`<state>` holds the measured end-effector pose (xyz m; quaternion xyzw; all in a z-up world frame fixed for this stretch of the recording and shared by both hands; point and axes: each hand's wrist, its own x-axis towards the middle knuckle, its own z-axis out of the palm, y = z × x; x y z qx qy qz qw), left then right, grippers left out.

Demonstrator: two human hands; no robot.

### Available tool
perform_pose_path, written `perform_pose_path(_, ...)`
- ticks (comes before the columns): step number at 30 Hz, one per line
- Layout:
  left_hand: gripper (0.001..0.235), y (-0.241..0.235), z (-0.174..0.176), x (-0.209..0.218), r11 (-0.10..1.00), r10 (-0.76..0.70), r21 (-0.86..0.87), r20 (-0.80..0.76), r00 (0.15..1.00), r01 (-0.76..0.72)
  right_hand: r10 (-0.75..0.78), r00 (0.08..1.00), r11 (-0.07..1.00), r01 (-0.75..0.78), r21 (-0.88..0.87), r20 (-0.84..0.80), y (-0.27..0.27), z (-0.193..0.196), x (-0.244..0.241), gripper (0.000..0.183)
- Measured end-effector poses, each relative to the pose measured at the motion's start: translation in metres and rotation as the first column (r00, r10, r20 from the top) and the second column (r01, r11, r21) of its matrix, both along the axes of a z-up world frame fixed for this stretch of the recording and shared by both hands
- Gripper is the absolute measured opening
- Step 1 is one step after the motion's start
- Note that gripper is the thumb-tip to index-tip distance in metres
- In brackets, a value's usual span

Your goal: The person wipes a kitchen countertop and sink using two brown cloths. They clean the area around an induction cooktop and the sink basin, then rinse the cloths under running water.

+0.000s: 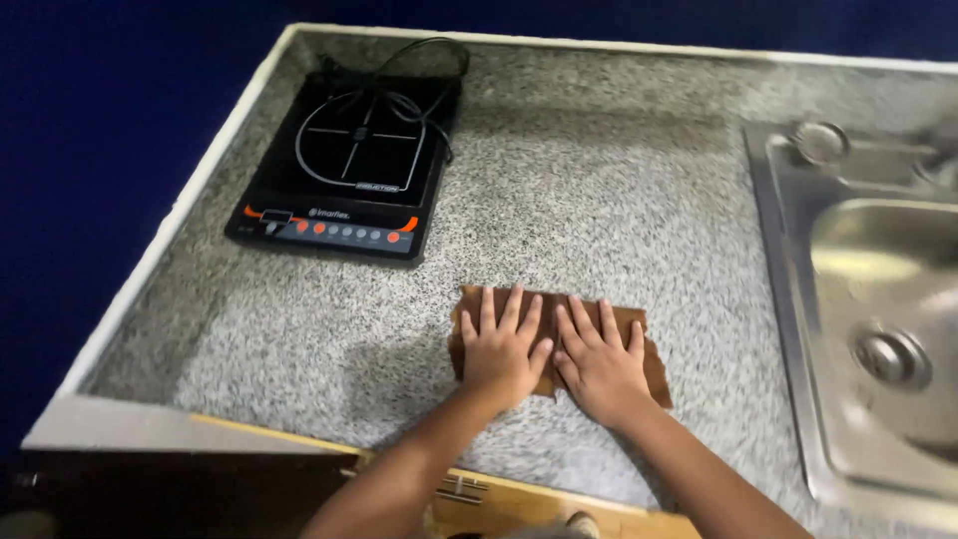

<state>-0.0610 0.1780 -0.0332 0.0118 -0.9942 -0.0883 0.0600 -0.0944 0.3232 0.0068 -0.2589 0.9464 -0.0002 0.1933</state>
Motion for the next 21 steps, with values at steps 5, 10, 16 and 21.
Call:
perform_pose_path(5,0.057,0.001,0.006,-0.033,0.996,0.083,-0.02,0.064,0.994,-0.082,0.063,0.998,0.998,-0.063,0.009,0.001,-0.006,0.003,-0.041,0.059)
perform_pose_path(10,0.055,-0.007,0.0,-0.061,0.992,0.125,0.012,0.127,0.984,-0.128,0.042,0.998,0.999,-0.042,-0.008,-0.036,-0.021,0.006,-0.065,0.057)
perform_pose_path(16,0.056,-0.024,-0.012,-0.105,0.996,0.085,0.002,0.037,0.996,-0.085,-0.028,0.999,1.0,0.028,-0.013,-0.032,-0.034,-0.001,-0.102,0.058)
perform_pose_path(21,0.053,-0.035,-0.011,-0.141,0.996,0.087,-0.002,-0.036,0.996,-0.087,-0.059,0.997,0.998,0.058,-0.023,-0.059,-0.046,-0.009,-0.144,0.061)
